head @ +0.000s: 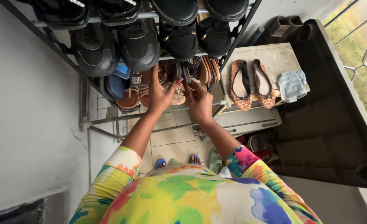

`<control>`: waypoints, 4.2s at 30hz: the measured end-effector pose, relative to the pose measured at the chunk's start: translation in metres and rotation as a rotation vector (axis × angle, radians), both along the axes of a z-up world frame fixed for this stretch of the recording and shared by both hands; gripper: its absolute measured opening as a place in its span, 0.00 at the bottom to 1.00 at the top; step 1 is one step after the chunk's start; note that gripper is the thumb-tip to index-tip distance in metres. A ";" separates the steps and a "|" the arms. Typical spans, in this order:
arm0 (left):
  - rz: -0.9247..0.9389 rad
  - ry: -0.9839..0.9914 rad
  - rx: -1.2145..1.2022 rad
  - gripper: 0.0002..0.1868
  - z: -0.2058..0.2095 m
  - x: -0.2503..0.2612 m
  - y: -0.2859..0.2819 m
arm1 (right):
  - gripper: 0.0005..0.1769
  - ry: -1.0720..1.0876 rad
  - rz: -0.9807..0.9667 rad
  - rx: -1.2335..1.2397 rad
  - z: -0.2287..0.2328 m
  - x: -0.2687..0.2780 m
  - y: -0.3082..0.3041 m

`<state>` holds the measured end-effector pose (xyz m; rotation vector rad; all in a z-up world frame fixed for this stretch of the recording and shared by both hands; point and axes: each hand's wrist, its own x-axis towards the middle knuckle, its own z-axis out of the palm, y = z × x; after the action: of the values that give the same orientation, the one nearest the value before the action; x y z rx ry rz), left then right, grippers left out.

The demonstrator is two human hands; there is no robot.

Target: The recorder organizes shoes on a rack, placing them on shelves and finally moving the rack.

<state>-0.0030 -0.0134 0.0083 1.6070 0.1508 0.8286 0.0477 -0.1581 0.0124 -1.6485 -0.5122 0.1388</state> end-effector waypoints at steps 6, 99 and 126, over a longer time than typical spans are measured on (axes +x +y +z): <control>-0.012 -0.072 0.042 0.44 -0.028 0.010 0.006 | 0.17 0.023 -0.031 -0.044 -0.001 0.003 0.001; -0.030 0.086 -0.101 0.23 -0.018 -0.013 0.007 | 0.19 0.069 -0.023 0.009 -0.016 0.008 0.009; -0.266 0.395 -0.376 0.08 -0.075 -0.079 -0.015 | 0.23 0.585 -0.294 0.274 -0.069 -0.040 -0.105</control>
<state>-0.0824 -0.0284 -0.0663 1.3774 0.3441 0.2508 0.0074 -0.2626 -0.0566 -1.3145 0.1527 0.3064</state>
